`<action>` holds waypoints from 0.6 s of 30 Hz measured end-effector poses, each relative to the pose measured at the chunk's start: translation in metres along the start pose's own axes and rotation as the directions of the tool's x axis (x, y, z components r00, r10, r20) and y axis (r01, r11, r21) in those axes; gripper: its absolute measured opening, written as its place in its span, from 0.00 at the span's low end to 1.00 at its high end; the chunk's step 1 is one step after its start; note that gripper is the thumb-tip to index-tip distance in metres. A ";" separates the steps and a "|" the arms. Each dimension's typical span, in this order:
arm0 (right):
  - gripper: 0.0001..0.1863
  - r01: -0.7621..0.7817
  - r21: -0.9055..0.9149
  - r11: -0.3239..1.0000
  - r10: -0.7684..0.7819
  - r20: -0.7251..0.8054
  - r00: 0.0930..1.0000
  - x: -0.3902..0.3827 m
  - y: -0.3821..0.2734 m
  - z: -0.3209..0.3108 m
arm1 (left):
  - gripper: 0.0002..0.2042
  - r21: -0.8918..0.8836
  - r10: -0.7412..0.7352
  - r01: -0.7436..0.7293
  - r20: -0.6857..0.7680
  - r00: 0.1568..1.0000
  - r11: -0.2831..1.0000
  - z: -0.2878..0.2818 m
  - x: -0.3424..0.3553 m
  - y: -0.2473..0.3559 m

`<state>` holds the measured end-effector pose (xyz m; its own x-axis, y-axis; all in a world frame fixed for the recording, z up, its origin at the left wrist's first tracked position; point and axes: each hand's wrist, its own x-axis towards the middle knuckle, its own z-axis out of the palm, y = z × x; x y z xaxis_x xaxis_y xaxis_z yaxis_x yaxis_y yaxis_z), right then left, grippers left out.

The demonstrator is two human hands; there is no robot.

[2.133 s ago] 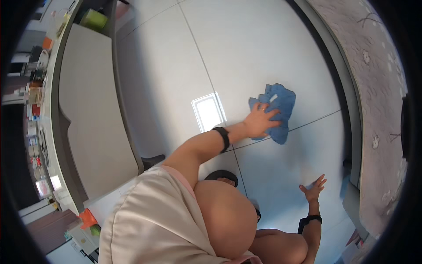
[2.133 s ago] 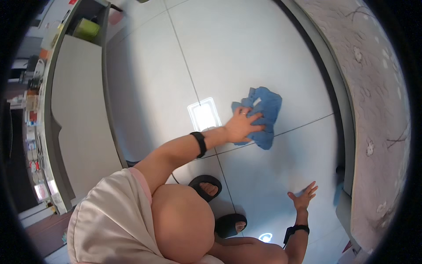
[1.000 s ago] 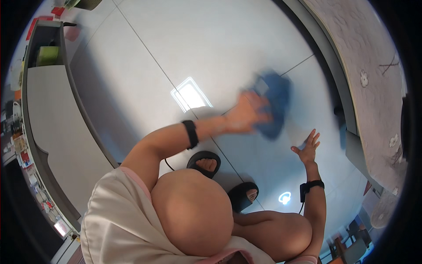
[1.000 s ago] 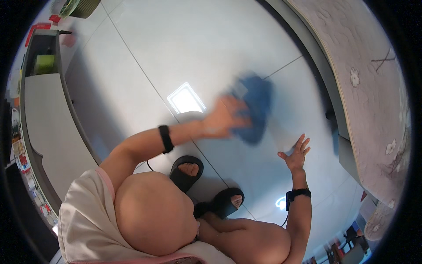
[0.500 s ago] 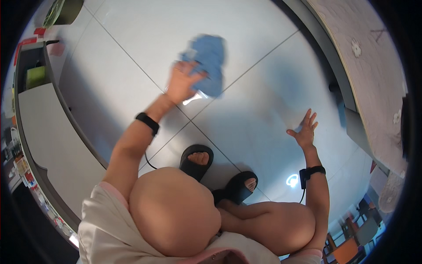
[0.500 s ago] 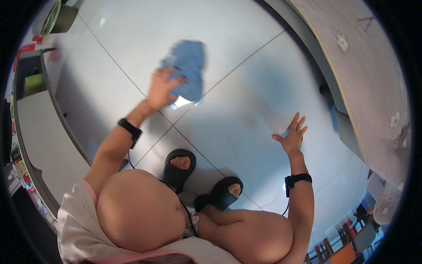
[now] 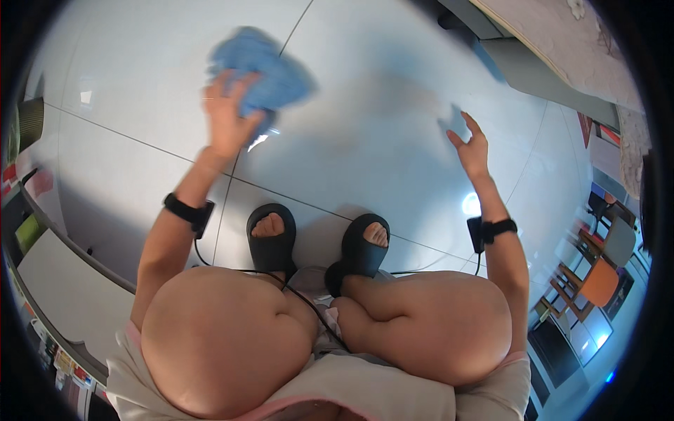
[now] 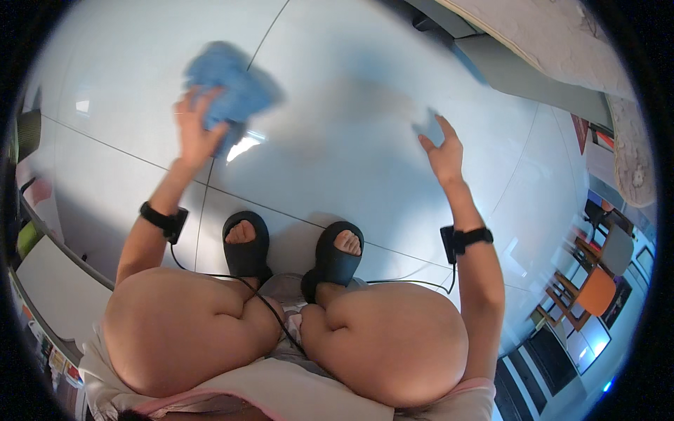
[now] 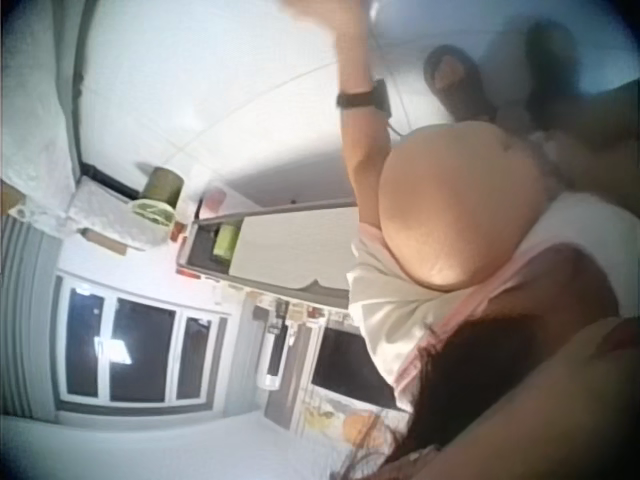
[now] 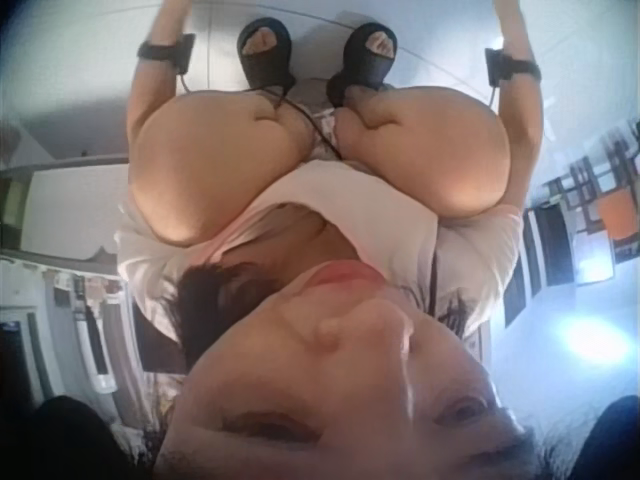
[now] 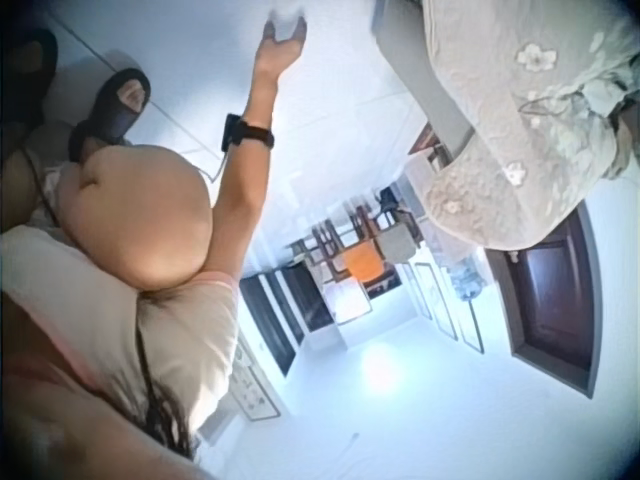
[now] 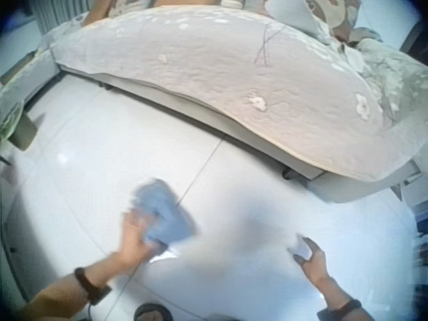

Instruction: Cleaning the tiled floor with a blue cloth.

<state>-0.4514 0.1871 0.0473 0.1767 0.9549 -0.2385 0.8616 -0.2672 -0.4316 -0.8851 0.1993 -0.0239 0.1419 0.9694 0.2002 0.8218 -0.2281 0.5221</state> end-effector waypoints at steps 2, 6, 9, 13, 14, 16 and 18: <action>0.31 -0.013 0.118 0.993 0.013 0.002 1.000 -0.022 -0.006 0.047 | 0.33 -0.110 0.180 -0.157 0.238 0.954 0.981 0.012 -0.012 0.034; 0.46 0.442 -0.058 0.895 -0.445 -0.066 0.893 -0.062 -0.045 0.056 | 0.42 -0.181 0.368 -0.321 0.462 0.807 0.930 0.029 -0.012 0.107; 0.51 0.297 -0.200 0.934 -0.247 0.239 0.939 -0.075 -0.092 0.104 | 0.41 -0.132 0.272 -0.239 0.396 0.877 0.962 0.019 -0.010 0.077; 0.44 0.377 -0.230 0.897 -0.322 0.246 0.914 -0.069 -0.098 0.138 | 0.40 -0.012 0.131 -0.135 0.364 0.922 0.991 0.007 -0.014 0.033; 0.44 0.365 -0.241 0.899 -0.313 0.228 0.922 -0.067 -0.092 0.139 | 0.39 0.027 0.072 -0.086 0.342 0.937 0.996 0.006 -0.016 0.026; 0.35 0.462 -0.135 0.876 -0.441 0.160 0.883 -0.057 -0.081 0.145 | 0.41 0.071 -0.007 -0.023 0.395 0.919 0.997 0.004 -0.020 0.012; 0.30 0.507 -0.110 0.855 -0.507 0.027 0.862 -0.051 -0.068 0.146 | 0.44 0.107 -0.110 0.070 0.440 0.891 0.992 -0.001 -0.023 0.005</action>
<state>-0.5882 0.1373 -0.0385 -0.2975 0.9547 -0.0101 0.8786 0.2696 -0.3941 -0.8845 0.1760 -0.0254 0.2785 0.9290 -0.2438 0.8839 -0.1486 0.4434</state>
